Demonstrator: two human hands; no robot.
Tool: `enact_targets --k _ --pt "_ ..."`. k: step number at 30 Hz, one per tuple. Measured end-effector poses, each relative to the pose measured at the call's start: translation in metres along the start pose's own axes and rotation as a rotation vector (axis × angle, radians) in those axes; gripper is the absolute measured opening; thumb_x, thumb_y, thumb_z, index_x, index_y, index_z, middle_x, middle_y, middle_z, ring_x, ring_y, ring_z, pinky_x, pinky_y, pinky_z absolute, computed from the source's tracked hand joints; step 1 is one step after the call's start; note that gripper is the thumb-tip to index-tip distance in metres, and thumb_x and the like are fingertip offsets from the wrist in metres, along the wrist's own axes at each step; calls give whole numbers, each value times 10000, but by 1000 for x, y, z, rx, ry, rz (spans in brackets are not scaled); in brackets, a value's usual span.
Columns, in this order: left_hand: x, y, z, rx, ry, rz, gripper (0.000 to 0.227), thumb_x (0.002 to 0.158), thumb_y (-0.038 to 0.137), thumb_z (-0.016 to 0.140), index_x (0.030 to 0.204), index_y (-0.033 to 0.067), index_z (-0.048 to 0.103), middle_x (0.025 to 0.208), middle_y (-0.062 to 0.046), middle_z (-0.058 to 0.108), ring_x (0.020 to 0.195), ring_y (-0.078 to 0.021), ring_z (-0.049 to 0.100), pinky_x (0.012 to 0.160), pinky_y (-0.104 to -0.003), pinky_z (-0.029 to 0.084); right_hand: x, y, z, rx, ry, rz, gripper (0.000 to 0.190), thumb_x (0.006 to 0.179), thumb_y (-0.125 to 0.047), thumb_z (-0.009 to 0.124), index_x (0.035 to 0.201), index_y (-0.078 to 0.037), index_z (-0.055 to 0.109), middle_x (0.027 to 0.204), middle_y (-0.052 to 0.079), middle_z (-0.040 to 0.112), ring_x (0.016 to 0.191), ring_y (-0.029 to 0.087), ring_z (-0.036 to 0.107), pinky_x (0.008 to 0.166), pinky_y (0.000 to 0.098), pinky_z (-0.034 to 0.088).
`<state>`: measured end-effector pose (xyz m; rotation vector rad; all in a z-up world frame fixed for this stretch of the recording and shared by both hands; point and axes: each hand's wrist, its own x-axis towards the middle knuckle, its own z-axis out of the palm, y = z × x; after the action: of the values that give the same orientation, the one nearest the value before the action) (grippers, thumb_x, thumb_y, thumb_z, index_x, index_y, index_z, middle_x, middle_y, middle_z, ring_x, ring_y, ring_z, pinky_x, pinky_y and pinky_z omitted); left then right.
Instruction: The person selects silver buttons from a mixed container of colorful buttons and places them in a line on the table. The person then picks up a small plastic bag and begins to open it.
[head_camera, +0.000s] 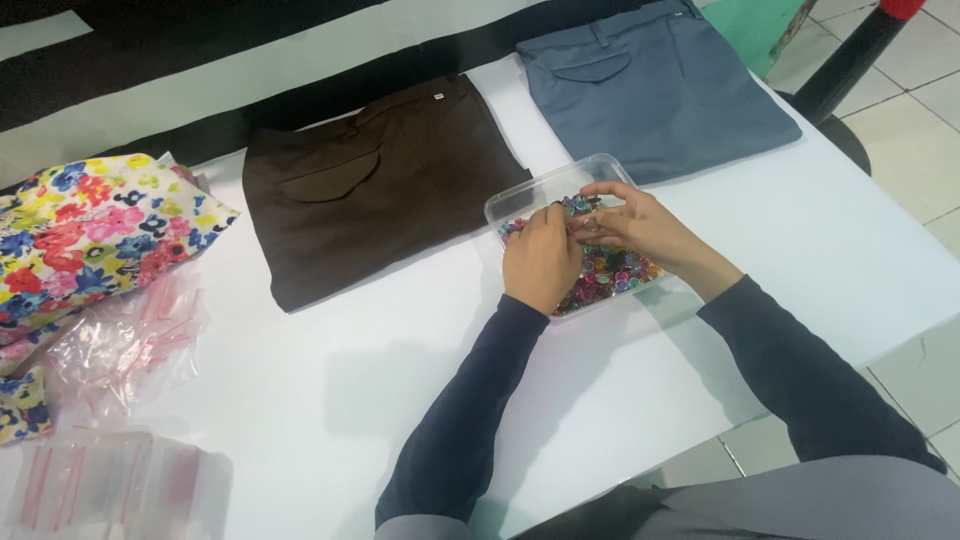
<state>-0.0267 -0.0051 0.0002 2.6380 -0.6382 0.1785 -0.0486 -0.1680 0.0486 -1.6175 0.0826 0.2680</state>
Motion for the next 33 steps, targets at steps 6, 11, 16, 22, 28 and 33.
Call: enact_targets --k 6,11,16,22,28,33 --pt "-5 7 -19 -59 59 29 217 984 271 579 1184 186 578 1172 -102 648 1106 -289 702 914 -439 525 11 14 -7 -42 88 24 361 1007 -95 562 1362 -51 516 1269 207 642 1162 299 657 1016 438 525" --pt "1 -1 -5 -97 15 51 232 1017 376 547 1157 230 661 1139 -51 688 1084 -235 708 943 -421 496 27 38 -20 -118 48 50 215 1030 -219 616 1115 -33 684 1119 181 727 1060 269 715 954 411 566" --pt "-1 2 -15 -161 22 -16 206 1008 379 584 1087 227 697 1002 -13 750 1018 -203 738 990 -424 432 7 5 -3 -177 36 -7 189 1024 -174 601 1034 -22 713 1010 144 724 993 242 734 907 392 587" --pt "-1 -2 -16 -524 177 -90 182 987 333 655 1061 185 730 961 -51 795 945 -233 770 970 -406 478 15 -14 -6 -237 -21 -119 188 1015 -150 613 1076 -15 731 983 133 702 948 237 717 900 381 581" --pt "-4 -11 -25 -898 317 -139 178 941 317 736 1056 185 706 969 1 771 873 -182 758 837 -342 564 6 -41 29 -324 35 -220 231 1034 -148 583 1139 14 709 933 195 698 889 282 732 846 400 589" --pt "-14 -50 -32 -973 458 -134 163 936 225 761 1060 144 693 901 -28 744 844 -160 713 796 -318 552 4 -45 72 -229 -18 -330 276 1006 -64 581 1253 38 648 1016 188 701 920 250 732 830 389 596"
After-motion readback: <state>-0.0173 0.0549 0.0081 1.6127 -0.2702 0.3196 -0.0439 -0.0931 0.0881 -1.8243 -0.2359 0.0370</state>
